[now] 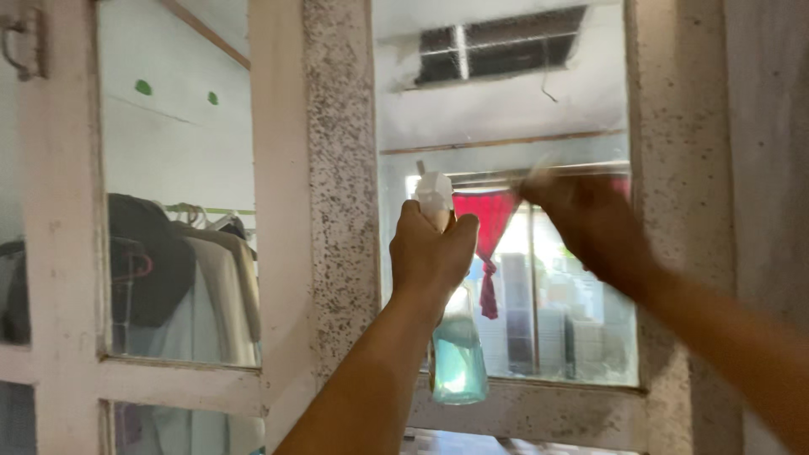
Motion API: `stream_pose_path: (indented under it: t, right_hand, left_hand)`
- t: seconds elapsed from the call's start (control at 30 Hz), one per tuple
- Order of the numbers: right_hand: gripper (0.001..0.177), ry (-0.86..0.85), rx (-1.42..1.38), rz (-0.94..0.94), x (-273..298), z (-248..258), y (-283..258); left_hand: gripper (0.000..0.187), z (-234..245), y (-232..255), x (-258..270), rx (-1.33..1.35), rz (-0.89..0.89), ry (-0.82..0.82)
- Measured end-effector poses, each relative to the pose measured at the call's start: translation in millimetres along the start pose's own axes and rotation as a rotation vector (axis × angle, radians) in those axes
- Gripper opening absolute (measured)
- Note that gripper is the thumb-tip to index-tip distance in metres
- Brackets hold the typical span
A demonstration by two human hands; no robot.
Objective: The person sprays cleaning liquid from a bottle onto multiple glass panes in a white wooden frame and wipes the surface with a cloth.
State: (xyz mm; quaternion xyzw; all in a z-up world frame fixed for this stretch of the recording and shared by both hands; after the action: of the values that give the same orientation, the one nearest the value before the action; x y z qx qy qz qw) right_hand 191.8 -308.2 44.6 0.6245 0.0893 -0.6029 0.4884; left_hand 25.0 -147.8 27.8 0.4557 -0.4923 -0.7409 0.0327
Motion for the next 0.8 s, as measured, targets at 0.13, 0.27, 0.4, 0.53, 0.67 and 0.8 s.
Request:
stream_pose_path:
  t: [0.13, 0.27, 0.4, 0.53, 0.67, 0.8]
  right_hand:
    - [0.021, 0.277, 0.104, 0.003, -89.5, 3.1, 31.0]
    - [0.031, 0.088, 0.396, 0.089, -85.7, -55.9, -42.6]
    - [0.023, -0.057, -0.047, 0.624, -8.2, -56.5, -128.1]
    - [0.063, 0.034, -0.057, 0.751, -62.4, -35.4, -108.9]
    - [0.044, 0.114, 0.095, 0.369, -144.0, -44.9, -88.0]
    - [0.032, 0.247, 0.238, 0.063, -217.8, -55.2, -58.1]
  left_hand:
    - [0.052, 14.2, 9.0, -21.0, -0.003, 0.045, 0.072]
    - [0.056, 33.4, 13.9, -46.2, -0.055, -0.158, 0.125]
    - [0.038, 64.4, 11.4, -52.2, -0.009, -0.27, 0.046]
    - [0.035, 89.1, 4.5, -65.7, 0.053, -0.339, -0.033]
    - [0.034, 99.9, 1.9, -95.2, 0.155, -0.337, -0.118]
    - [0.037, 105.6, 8.4, -118.6, 0.208, -0.339, -0.169]
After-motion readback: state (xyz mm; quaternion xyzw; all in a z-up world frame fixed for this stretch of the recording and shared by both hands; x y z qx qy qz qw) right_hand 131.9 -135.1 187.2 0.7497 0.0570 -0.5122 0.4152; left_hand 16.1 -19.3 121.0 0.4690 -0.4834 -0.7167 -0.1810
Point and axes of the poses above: each hand's wrist, its own x-axis away from the middle knuckle, its own z-axis out of the back of the hand, y = z × x, the point moved 2 cm from there along -x, towards the middle knuckle, and after that the axes turned 7 degrees about -y, right-handed, at the moved point
